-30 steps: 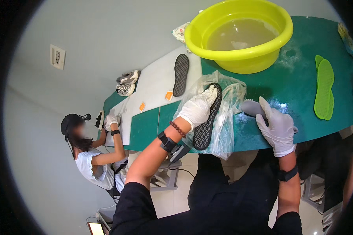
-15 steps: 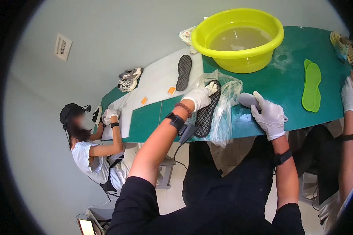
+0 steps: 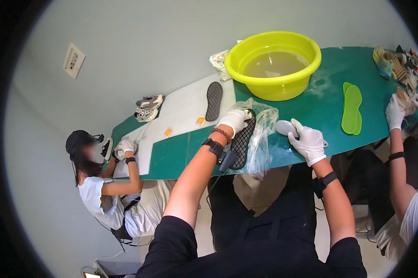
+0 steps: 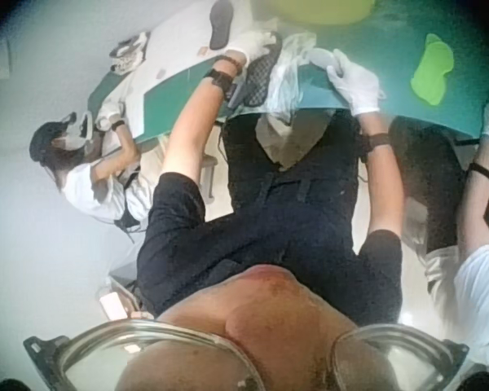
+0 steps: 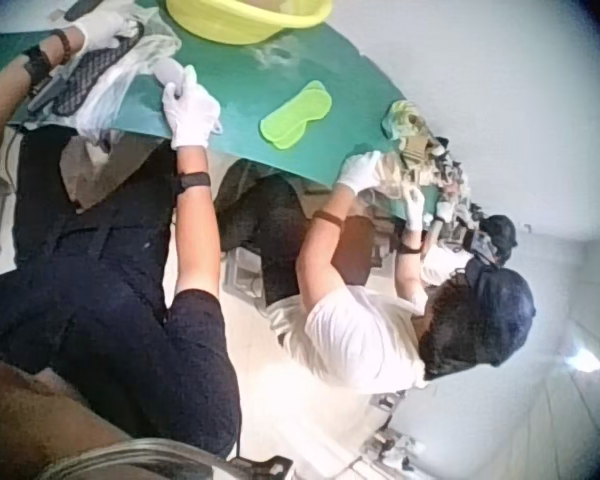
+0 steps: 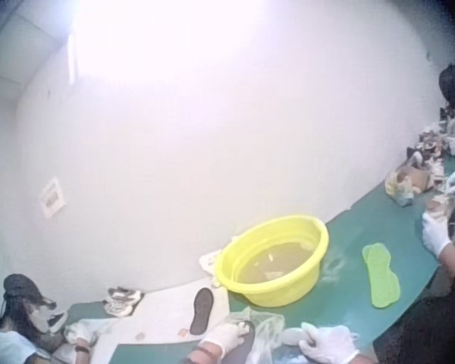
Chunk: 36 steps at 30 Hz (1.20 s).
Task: The recorder is cleaning a shoe sole using a brush and water.
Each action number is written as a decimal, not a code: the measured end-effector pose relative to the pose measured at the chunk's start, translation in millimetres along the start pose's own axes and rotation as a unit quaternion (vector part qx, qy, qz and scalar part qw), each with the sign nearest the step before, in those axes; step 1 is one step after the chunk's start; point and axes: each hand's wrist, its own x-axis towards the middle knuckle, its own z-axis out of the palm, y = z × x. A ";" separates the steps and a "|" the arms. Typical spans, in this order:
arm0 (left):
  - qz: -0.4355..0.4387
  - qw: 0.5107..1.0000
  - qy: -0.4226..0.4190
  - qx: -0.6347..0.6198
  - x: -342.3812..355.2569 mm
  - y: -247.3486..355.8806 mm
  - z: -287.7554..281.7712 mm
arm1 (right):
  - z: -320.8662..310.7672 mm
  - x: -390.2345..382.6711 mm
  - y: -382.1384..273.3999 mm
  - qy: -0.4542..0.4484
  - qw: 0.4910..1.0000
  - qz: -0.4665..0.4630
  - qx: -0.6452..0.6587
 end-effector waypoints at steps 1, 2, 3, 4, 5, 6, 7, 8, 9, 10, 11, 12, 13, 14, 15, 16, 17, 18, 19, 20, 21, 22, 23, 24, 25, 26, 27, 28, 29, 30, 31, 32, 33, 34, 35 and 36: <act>0.002 1.000 0.009 -0.022 -0.6 -1.9 1.7 | 1.7 -1.0 -1.5 0.000 1.000 0.000 -0.007; -0.001 0.999 0.021 -0.043 -1.2 -5.0 1.7 | 4.3 -0.7 -4.1 0.002 1.000 0.001 -0.011; -0.003 0.999 0.026 -0.047 1.5 -11.8 5.8 | 5.3 -1.0 -6.4 0.003 1.000 0.003 -0.014; 0.034 0.998 0.048 -0.019 5.5 -20.2 12.4 | 4.3 -1.6 -8.1 0.002 1.000 -0.003 -0.017; 0.076 0.995 0.068 0.010 10.0 -20.1 11.2 | 5.2 -3.0 -7.2 0.005 1.000 0.001 -0.013; 0.078 0.995 0.070 0.009 14.4 -20.4 9.9 | 5.8 -3.8 -5.4 0.008 1.000 0.005 -0.007; 0.103 0.993 0.062 -0.005 18.8 -20.9 8.7 | 4.2 -4.1 -2.9 0.014 1.000 0.006 -0.004; 0.127 0.991 0.049 -0.017 19.0 -22.8 9.1 | 4.9 -4.2 -3.3 0.013 1.000 0.008 -0.001; 0.116 0.993 0.024 -0.005 23.1 -26.9 11.5 | 5.2 -4.0 -3.4 0.025 1.000 0.002 -0.001; 0.115 0.993 0.018 -0.003 27.3 -31.3 10.7 | 4.3 -3.6 -3.8 0.036 0.999 -0.003 0.000; 0.134 0.991 0.009 0.000 28.4 -34.6 8.7 | -1.2 -2.5 -8.2 0.017 1.000 0.006 -0.009; 0.149 0.989 0.001 0.002 27.4 -34.0 3.0 | -5.4 0.6 -11.9 0.001 1.000 0.018 -0.003; 0.128 0.991 -0.039 0.003 29.2 -33.1 -4.3 | -3.8 -0.4 -13.1 0.007 1.000 0.015 0.015; 0.106 0.993 -0.039 0.024 26.2 -21.0 -13.7 | -3.1 -0.5 -9.0 0.016 0.999 0.012 0.029; 0.085 0.994 -0.054 0.034 24.9 -10.6 -24.6 | -1.1 -1.0 -6.1 0.014 0.999 0.013 0.031; 0.064 0.995 -0.069 0.044 25.4 -4.4 -29.6 | 0.8 -2.4 -3.9 0.021 0.999 0.009 0.025; 0.061 0.995 -0.071 0.044 26.1 -4.9 -28.8 | 2.9 -2.6 -3.2 0.029 0.999 0.004 0.020; 0.072 0.993 -0.043 0.077 26.1 -5.5 -27.9 | 4.1 -2.4 -2.7 0.027 0.999 0.003 0.023; 0.083 0.990 -0.015 0.110 25.3 -6.4 -26.7 | 4.8 -2.4 -2.4 0.036 0.999 -0.003 0.027; 0.082 0.990 -0.019 0.111 20.5 -7.3 -26.5 | 6.3 -3.7 -2.8 0.043 0.999 -0.006 0.032; 0.105 0.988 0.009 0.111 12.6 -10.2 -26.2 | 7.6 -4.1 -2.5 0.041 0.999 -0.004 0.036; 0.128 0.985 0.036 0.110 5.9 -14.0 -27.3 | 8.5 -3.1 -1.5 0.045 0.998 -0.008 0.031; 0.129 0.986 0.055 0.086 -2.4 -16.2 -33.2 | 8.5 -3.0 -1.9 0.048 0.998 -0.010 0.027; 0.145 0.985 0.087 0.019 -13.6 -11.5 -43.5 | 8.2 -3.3 -0.2 0.060 0.997 -0.017 0.034; 0.147 0.985 0.095 -0.003 -24.1 -5.8 -54.6 | 6.5 -4.0 1.0 0.060 0.998 -0.017 0.027; 0.143 0.984 0.104 -0.022 -37.6 -3.8 -66.3 | 5.7 -2.9 -1.6 0.061 0.998 -0.021 0.024; 0.148 0.983 0.109 -0.014 -44.0 -5.8 -71.1 | 5.0 -1.8 -1.9 0.061 0.998 -0.023 0.028; 0.146 0.984 0.102 -0.014 -53.3 -4.9 -74.6 | 5.4 -2.0 -2.8 0.056 0.998 -0.020 0.033; 0.136 0.986 0.098 0.008 -64.3 7.3 -82.3 | 4.4 -2.3 -0.9 0.060 0.997 -0.020 0.032; 0.121 0.988 0.094 0.034 -76.8 14.9 -84.1 | 5.5 -1.5 -0.7 0.066 0.997 -0.024 0.036; 0.120 0.985 0.118 0.041 -86.8 17.5 -75.1 | 7.0 -1.3 -1.2 0.068 0.997 -0.022 0.038; 0.160 0.979 0.124 0.012 -92.8 13.2 -64.4 | 6.3 -0.5 -2.4 0.067 0.997 -0.024 0.040; 0.157 0.981 0.116 0.010 -101.6 18.4 -58.0 | 6.1 -1.6 -1.7 0.068 0.997 -0.023 0.032; 0.154 0.982 0.108 0.008 -111.2 24.7 -50.9 | 5.9 -2.6 -0.5 0.070 0.997 -0.022 0.023; 0.154 0.982 0.111 0.006 -121.9 25.8 -42.9 | 4.4 -2.7 -1.6 0.070 0.997 -0.022 0.025; 0.135 0.988 0.079 0.014 -130.8 29.1 -39.1 | 5.9 -2.6 -1.9 0.074 0.997 -0.025 0.028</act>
